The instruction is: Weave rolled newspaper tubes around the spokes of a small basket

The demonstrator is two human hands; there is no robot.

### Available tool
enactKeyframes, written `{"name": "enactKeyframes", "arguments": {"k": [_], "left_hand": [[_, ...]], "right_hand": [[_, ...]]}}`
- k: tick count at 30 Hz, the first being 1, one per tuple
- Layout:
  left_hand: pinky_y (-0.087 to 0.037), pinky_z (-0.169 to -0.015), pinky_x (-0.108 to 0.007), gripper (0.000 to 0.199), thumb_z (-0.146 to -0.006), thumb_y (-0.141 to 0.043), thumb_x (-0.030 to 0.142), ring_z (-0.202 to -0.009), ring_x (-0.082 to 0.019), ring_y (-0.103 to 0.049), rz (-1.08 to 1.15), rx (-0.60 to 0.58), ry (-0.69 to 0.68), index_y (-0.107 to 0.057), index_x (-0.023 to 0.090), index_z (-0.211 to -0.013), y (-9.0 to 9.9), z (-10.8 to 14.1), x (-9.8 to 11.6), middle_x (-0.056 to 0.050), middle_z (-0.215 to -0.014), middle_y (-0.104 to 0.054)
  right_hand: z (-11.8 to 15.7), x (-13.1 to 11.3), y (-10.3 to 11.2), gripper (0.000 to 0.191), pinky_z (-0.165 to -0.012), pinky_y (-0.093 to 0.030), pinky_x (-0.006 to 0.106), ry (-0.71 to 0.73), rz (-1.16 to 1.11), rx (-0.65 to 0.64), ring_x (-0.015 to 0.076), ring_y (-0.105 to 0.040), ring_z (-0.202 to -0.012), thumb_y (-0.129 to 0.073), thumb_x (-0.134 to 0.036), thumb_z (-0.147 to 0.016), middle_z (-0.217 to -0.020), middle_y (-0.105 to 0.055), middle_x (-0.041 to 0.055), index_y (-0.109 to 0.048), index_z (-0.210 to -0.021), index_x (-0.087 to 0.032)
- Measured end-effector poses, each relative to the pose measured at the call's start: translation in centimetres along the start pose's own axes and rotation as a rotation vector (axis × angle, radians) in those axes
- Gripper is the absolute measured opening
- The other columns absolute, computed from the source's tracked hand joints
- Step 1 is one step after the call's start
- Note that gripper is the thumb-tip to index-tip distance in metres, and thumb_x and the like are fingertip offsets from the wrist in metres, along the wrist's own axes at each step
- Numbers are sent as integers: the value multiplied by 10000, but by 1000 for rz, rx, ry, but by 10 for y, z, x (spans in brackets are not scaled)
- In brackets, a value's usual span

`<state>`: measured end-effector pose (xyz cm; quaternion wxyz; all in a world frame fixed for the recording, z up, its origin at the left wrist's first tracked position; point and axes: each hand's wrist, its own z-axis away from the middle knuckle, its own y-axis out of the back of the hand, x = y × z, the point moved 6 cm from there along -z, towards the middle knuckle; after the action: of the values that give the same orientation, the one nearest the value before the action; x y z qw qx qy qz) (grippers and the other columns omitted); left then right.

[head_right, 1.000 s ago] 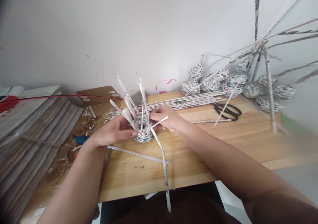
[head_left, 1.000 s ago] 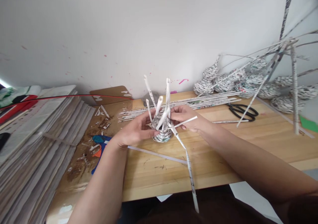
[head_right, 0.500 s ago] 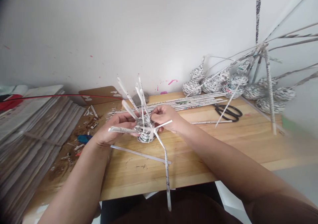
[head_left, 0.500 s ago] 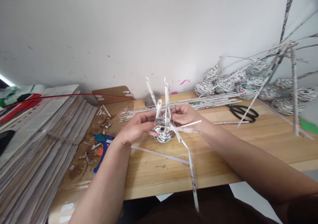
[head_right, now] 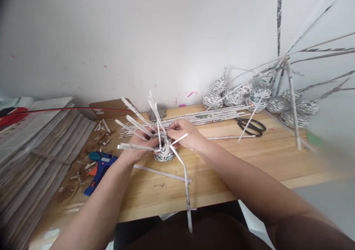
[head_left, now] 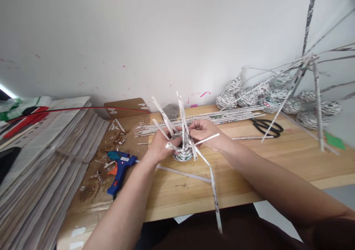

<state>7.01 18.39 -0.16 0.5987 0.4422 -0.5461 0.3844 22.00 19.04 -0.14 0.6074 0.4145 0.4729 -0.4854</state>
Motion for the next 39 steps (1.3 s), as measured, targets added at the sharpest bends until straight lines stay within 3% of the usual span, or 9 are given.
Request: {"name": "enactKeyframes", "arguments": {"k": [4, 7, 14, 19, 24, 30, 39], "left_hand": [[-486, -472, -229, 359, -644, -803, 307, -514, -142, -605, -35, 39, 13, -773, 133, -958, -1, 1, 5, -11, -652, -701], [-454, -418, -215, 383, -640, -799, 303, -469, -127, -573, 35, 48, 77, -775, 134, -983, -1, 2, 0, -2, -642, -695], [-442, -397, -204, 400, -631, -829, 267, -461, -108, -544, 89, 71, 48, -783, 140, -1008, -2, 2, -6, -4, -677, -707], [-391, -385, -182, 382, -682, -795, 262, -440, -86, -501, 93, 56, 42, -778, 149, -1047, -5, 2, -7, 16, -639, -684], [-376, -397, -175, 371, -683, -796, 248, -455, -86, -499, 98, 55, 37, -777, 140, -1037, -5, 2, -8, 16, -632, -680], [-381, -386, -186, 356, -677, -796, 299, -448, -86, -490, 88, 49, 83, -784, 144, -998, -4, 1, -13, -7, -687, -710], [-345, -370, -186, 322, -631, -826, 284, -416, -78, -445, 130, 73, 93, -764, 144, -915, -1, 0, -10, 29, -567, -618]], "right_hand": [[3, -3, 0, 123, -351, -474, 175, -7, 15, 14, 111, -580, -389, -619, -74, -729, -467, -624, -44, -593, -670, -178], [4, -5, -2, 108, -359, -484, 186, 8, 16, -7, 120, -589, -398, -642, -85, -708, -479, -636, -38, -601, -677, -179], [4, 8, 1, 143, -347, -453, 192, -11, -32, 29, 107, -570, -381, -705, -153, -731, -555, -687, -8, -580, -673, -190], [1, 15, 0, 175, -371, -464, 216, 81, 25, -8, 137, -624, -448, -721, -200, -729, -678, -741, 11, -551, -692, -217], [-2, 24, 1, 167, -399, -494, 258, 107, 34, -5, 187, -667, -491, -689, -220, -753, -645, -710, 2, -525, -724, -234], [2, 22, 5, 204, -451, -512, 237, 129, 51, 36, 182, -693, -571, -743, -226, -730, -632, -695, 2, -541, -709, -227], [9, 10, -3, 195, -388, -454, 217, 48, -58, -10, 133, -608, -433, -681, -184, -751, -534, -630, -41, -496, -705, -225]]}}
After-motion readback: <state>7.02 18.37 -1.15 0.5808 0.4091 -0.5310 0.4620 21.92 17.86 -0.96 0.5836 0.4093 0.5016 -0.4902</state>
